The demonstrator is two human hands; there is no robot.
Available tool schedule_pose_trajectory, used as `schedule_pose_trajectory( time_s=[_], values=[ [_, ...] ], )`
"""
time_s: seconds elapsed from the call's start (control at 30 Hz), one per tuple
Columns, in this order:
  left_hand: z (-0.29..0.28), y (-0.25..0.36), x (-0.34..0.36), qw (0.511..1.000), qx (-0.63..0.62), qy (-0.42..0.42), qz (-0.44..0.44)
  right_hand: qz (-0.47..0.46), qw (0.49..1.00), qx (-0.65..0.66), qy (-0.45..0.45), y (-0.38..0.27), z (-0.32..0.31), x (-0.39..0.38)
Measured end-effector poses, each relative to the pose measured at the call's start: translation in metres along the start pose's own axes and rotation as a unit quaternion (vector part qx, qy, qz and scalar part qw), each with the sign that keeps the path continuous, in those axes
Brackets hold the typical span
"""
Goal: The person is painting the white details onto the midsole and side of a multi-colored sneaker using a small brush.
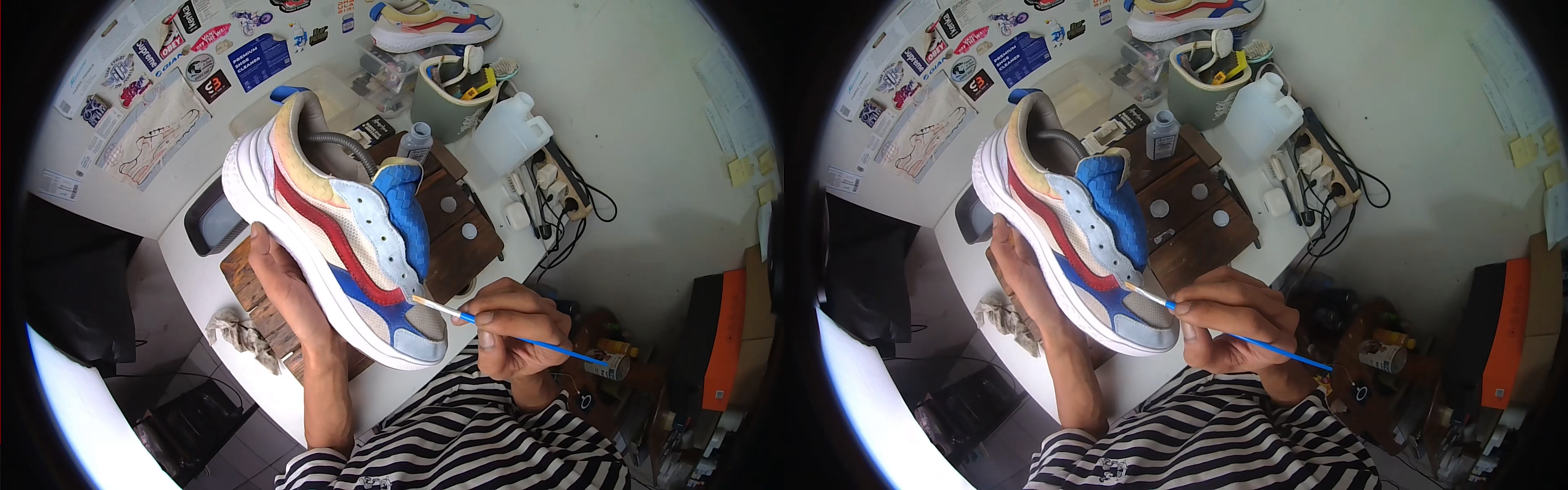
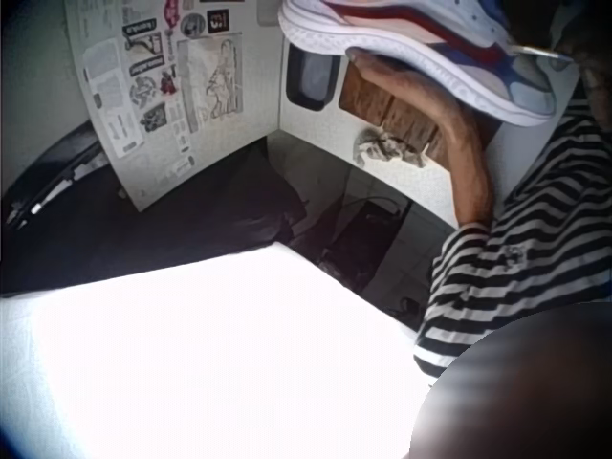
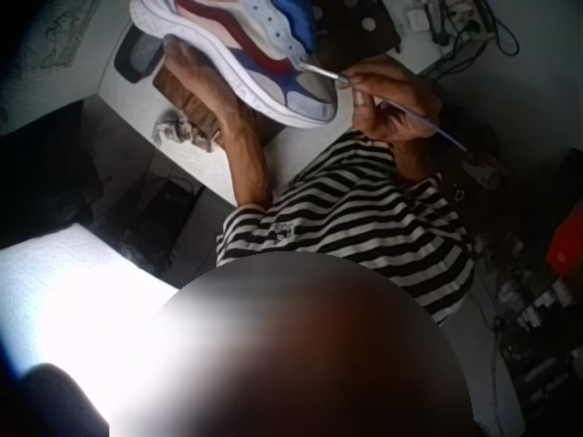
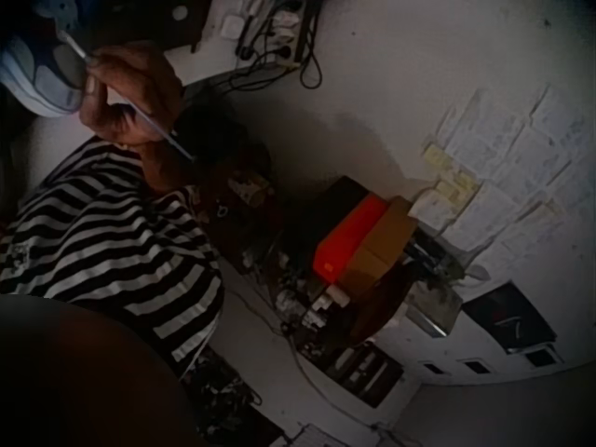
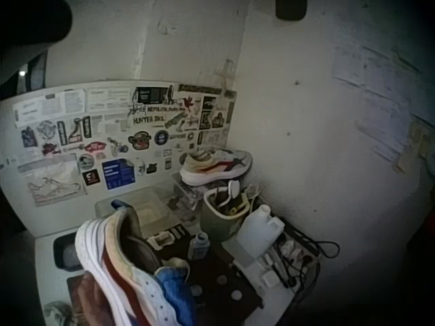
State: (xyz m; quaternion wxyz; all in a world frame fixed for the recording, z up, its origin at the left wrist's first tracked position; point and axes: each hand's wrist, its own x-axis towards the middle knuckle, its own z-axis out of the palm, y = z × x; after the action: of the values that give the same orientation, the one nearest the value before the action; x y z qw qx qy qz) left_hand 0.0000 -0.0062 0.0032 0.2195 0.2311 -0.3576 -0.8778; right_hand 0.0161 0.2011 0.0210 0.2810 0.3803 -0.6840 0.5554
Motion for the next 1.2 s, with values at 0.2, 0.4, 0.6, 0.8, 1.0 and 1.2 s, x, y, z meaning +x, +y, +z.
schedule_pose_trajectory(
  time_s=[0.2,0.4,0.6,0.8,1.0,1.2],
  values=[
    [-0.004,-0.001,0.002,0.999,-0.028,-0.025,-0.026,0.014,1.000,0.007,-0.017,0.000,-0.006,-0.001],
    [-0.004,-0.006,0.004,1.000,-0.014,0.016,0.023,0.032,0.999,0.000,-0.025,-0.001,-0.010,0.001],
    [-0.010,-0.010,0.006,0.999,0.015,-0.015,0.036,0.064,0.994,0.092,0.017,-0.007,-0.012,0.003],
    [-0.013,-0.016,0.005,0.996,0.047,-0.033,0.064,0.056,0.992,0.111,0.017,-0.002,-0.017,-0.003],
    [-0.009,-0.020,0.002,0.991,0.102,-0.012,0.088,0.049,0.992,0.111,0.024,0.001,-0.020,-0.001],
    [-0.003,-0.024,-0.005,0.999,0.032,0.003,0.039,0.143,0.962,0.169,0.162,0.001,-0.045,-0.008]
  ],
)
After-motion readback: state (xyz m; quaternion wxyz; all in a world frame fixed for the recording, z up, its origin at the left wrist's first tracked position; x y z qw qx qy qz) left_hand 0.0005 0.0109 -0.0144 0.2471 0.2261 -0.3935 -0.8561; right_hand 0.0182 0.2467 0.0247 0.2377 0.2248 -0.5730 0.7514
